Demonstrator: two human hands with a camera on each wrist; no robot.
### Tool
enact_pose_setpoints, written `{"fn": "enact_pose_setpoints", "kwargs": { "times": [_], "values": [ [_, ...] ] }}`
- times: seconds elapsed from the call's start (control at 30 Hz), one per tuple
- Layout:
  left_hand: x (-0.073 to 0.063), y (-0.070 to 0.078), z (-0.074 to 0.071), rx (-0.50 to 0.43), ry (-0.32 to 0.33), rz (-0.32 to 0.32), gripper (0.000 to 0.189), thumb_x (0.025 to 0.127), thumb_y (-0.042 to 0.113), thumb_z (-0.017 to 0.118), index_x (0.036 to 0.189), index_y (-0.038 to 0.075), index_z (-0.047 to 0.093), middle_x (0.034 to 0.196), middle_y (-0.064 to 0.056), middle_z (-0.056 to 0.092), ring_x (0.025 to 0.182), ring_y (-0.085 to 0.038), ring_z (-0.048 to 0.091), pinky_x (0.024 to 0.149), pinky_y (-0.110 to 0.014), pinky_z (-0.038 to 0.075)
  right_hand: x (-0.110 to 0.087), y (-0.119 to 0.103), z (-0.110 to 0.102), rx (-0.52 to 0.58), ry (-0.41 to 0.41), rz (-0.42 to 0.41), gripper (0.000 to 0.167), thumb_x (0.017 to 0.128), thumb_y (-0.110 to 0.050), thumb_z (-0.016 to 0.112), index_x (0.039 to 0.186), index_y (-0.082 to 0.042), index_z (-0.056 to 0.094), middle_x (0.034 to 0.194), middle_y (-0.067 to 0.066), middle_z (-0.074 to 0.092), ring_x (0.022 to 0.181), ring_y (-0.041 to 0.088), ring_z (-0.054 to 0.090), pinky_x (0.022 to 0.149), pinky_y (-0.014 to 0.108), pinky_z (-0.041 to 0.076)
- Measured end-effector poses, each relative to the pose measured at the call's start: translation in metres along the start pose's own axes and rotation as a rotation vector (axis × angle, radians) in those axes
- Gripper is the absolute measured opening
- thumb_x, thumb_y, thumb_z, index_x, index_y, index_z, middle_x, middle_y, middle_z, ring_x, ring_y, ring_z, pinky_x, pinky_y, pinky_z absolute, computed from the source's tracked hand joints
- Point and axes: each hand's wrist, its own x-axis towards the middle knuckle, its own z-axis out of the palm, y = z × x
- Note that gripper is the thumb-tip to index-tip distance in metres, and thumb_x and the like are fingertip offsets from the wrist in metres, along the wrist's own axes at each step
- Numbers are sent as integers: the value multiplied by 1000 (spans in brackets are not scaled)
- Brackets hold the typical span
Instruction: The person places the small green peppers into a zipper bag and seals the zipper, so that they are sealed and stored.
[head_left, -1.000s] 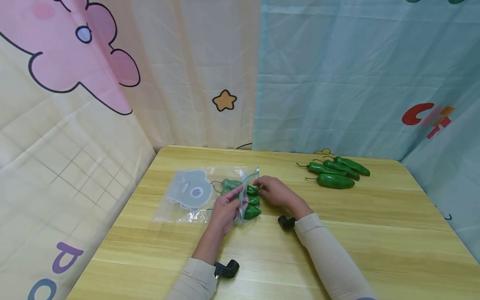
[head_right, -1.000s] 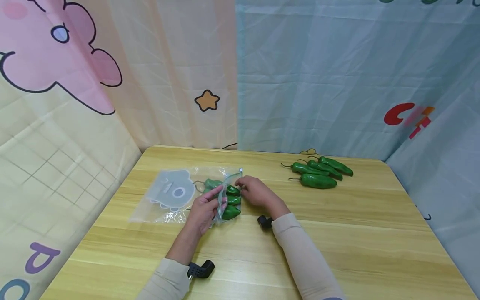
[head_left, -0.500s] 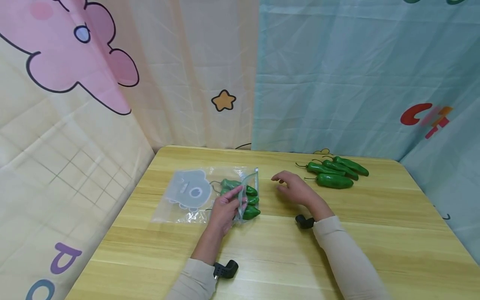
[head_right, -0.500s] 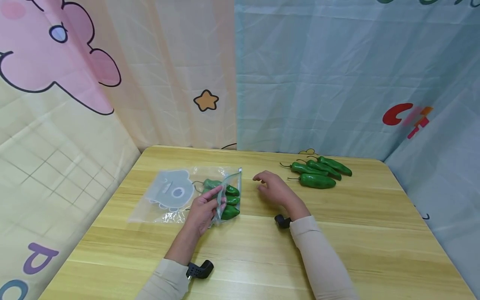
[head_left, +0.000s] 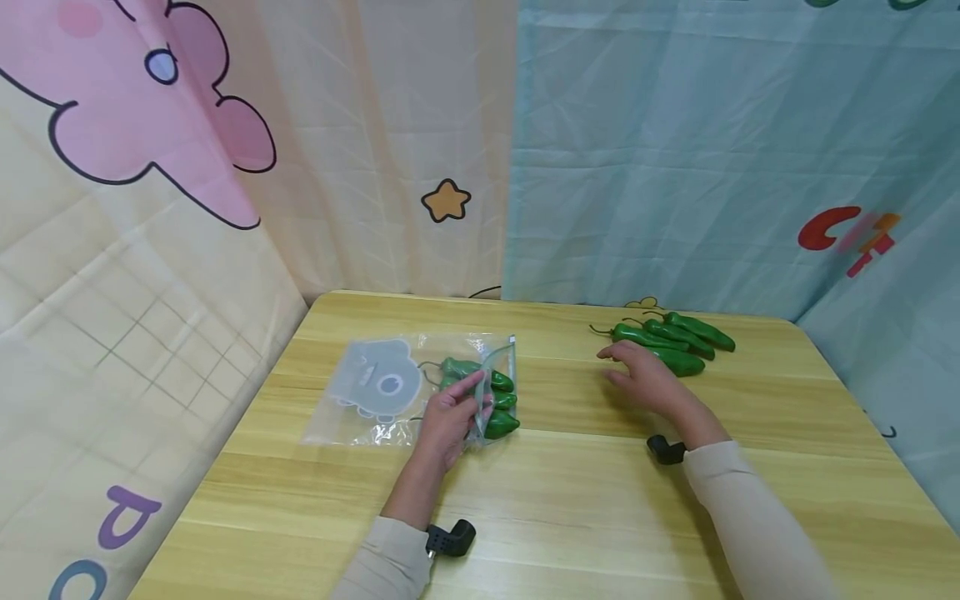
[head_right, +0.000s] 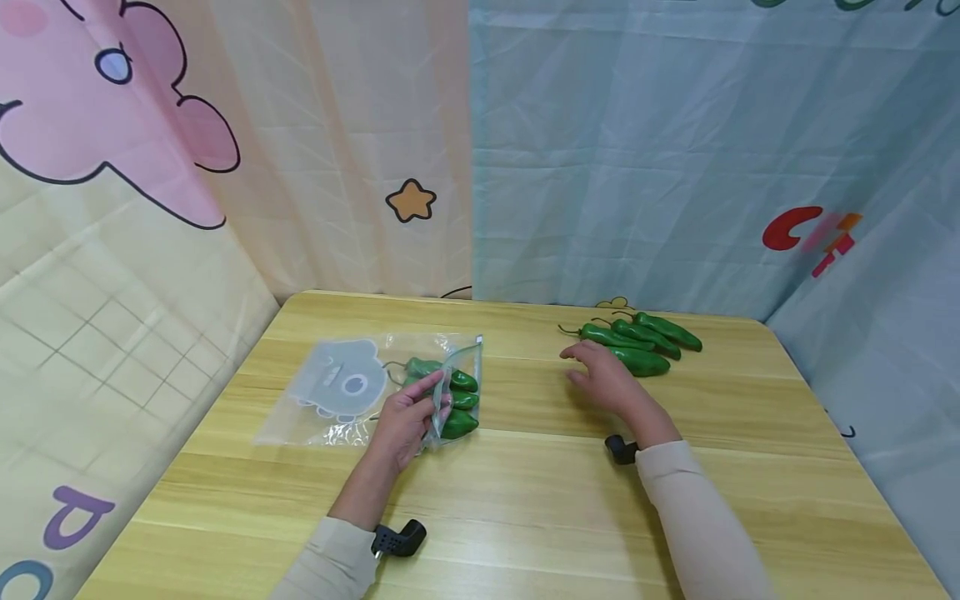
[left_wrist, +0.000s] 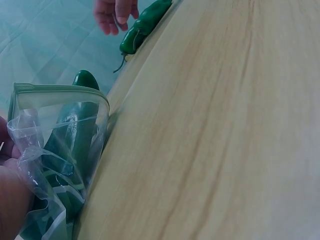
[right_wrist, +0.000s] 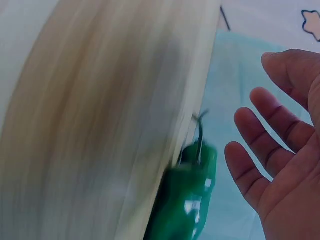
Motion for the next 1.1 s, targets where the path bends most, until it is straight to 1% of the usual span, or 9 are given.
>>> {"fn": "enact_pose_setpoints", "kwargs": {
  "times": [0.23,0.4,0.6,0.83,0.93,1.1],
  "values": [
    [-1,0,0,2,-5,6,55,83,-15,50,135,1,59,140,-19,52,95,-14,66,83,-26,56,-16,20,-17,-37,20,13,34,94,-3,65,127,4,60,127,23,57,120,45,51,97,61,43],
    [-1,0,0,-3,-6,3,54,84,-14,52,136,2,58,140,-20,53,95,-14,66,84,-26,56,-27,32,-34,-39,10,53,35,95,-6,64,129,4,59,129,24,55,121,46,50,96,62,43],
    [-1,1,-1,-1,0,9,55,84,-15,51,135,1,58,141,-20,52,96,-15,66,85,-27,56,-33,48,-49,-32,5,82,37,97,-7,63,130,6,56,132,27,52,123,48,46,98,64,40],
    [-1,-1,-1,7,3,7,55,83,-15,51,135,1,59,140,-20,52,95,-15,66,84,-27,56,-36,68,-55,-59,-11,84,36,94,-5,64,127,8,57,129,30,52,123,50,44,99,64,38],
    [-1,-1,0,6,3,8,54,83,-15,51,135,1,59,139,-20,53,95,-15,66,84,-27,56,-35,75,-56,-71,-16,82,37,94,-7,66,126,9,57,128,31,53,123,51,43,99,65,37],
    [0,0,0,8,-2,9,54,84,-15,51,135,1,58,140,-20,52,96,-15,66,85,-27,56,-34,83,-57,-75,-15,91,39,93,-8,67,126,10,57,129,33,52,124,53,41,100,66,36]
  ]
}}
